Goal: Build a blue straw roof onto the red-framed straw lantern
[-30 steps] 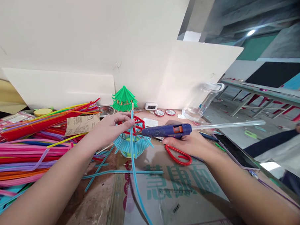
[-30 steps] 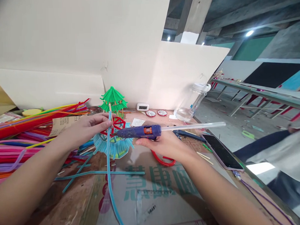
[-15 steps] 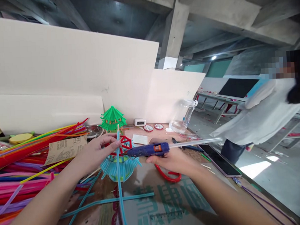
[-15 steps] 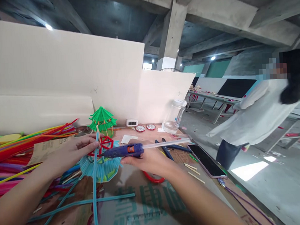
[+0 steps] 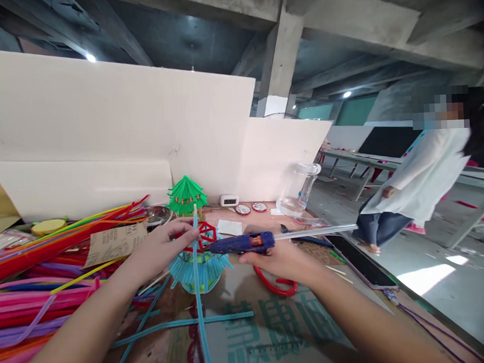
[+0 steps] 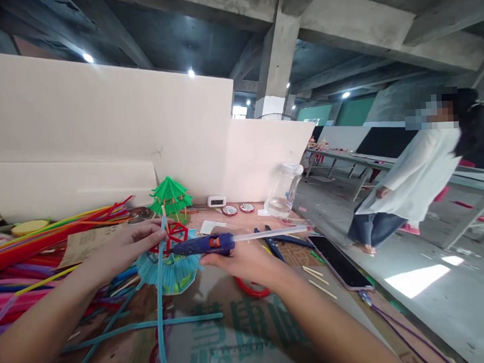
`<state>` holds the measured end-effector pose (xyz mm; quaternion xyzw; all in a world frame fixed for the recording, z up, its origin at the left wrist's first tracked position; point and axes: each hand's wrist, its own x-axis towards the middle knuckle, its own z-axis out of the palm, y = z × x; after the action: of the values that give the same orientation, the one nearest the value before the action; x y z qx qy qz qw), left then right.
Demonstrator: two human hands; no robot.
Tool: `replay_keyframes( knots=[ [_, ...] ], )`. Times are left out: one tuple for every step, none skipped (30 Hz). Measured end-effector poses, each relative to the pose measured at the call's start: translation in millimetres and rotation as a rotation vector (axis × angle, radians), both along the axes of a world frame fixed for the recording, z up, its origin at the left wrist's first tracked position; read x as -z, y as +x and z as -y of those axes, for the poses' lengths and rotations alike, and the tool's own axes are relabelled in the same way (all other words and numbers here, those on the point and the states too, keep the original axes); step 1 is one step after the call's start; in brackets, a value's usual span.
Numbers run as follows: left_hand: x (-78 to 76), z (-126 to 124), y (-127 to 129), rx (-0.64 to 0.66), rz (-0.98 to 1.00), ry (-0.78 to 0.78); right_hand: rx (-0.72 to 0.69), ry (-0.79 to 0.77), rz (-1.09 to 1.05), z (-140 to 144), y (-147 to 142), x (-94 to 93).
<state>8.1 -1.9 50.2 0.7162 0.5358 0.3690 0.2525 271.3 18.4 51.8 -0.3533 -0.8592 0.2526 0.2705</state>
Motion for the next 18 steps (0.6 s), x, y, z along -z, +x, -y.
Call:
replay_keyframes(
  knots=[
    [0.4,-0.3,-0.2,-0.002,0.012,0.002,0.002,0.004,0.004,-0.4,-0.2,-0.4],
    [0.9,-0.7,-0.5,0.000,0.021,-0.002,0.005,0.015,0.008,-1.0,-0.2,-0.7],
    [1.3,-1.0,-0.8,-0.001,0.026,-0.007,0.005,0.023,0.013,-1.7,-0.2,-0.9],
    [1.6,-1.1,-1.0,-0.005,0.024,-0.010,0.002,0.025,0.019,-2.3,0.0,-1.1],
    [1.7,-1.1,-1.1,-0.005,0.023,-0.011,-0.004,0.026,0.027,-2.9,0.3,-1.1],
    [1.6,-1.0,-1.0,-0.004,0.025,-0.009,-0.007,0.028,0.035,-3.3,0.7,-1.1],
    [1.5,-0.7,-0.9,-0.002,0.031,-0.008,-0.008,0.032,0.039,-3.6,1.2,-0.9],
    [1.4,-0.6,-0.8,0.005,0.042,-0.011,-0.010,0.036,0.042,-3.8,1.7,-0.6],
    [1.5,-0.5,-0.7,0.012,0.051,-0.017,-0.010,0.036,0.044,-3.9,2.2,-0.3],
    [1.7,-0.6,-0.7,0.015,0.057,-0.023,-0.006,0.039,0.045,-4.1,2.7,0.1],
    [2.2,-0.9,-1.0,0.013,0.060,-0.028,0.001,0.042,0.045,-4.4,3.2,0.4],
    [3.0,-1.4,-1.4,0.011,0.063,-0.030,0.009,0.043,0.047,-4.7,3.6,0.8],
    [3.9,-1.9,-2.1,0.010,0.066,-0.029,0.017,0.042,0.052,-5.1,3.8,1.0],
    [4.9,-2.5,-2.9,0.009,0.071,-0.024,0.023,0.042,0.056,-5.5,3.9,1.1],
    [5.8,-3.0,-3.7,0.008,0.074,-0.019,0.025,0.045,0.058,-5.8,3.9,1.0],
    [6.6,-3.4,-4.4,0.008,0.076,-0.015,0.026,0.047,0.060,-5.9,3.8,0.7],
    [7.1,-3.7,-5.0,0.009,0.073,-0.012,0.024,0.047,0.061,-5.9,3.6,0.3],
    [7.4,-3.9,-5.4,0.008,0.069,-0.009,0.026,0.047,0.063,-5.7,3.4,-0.2]
  ],
)
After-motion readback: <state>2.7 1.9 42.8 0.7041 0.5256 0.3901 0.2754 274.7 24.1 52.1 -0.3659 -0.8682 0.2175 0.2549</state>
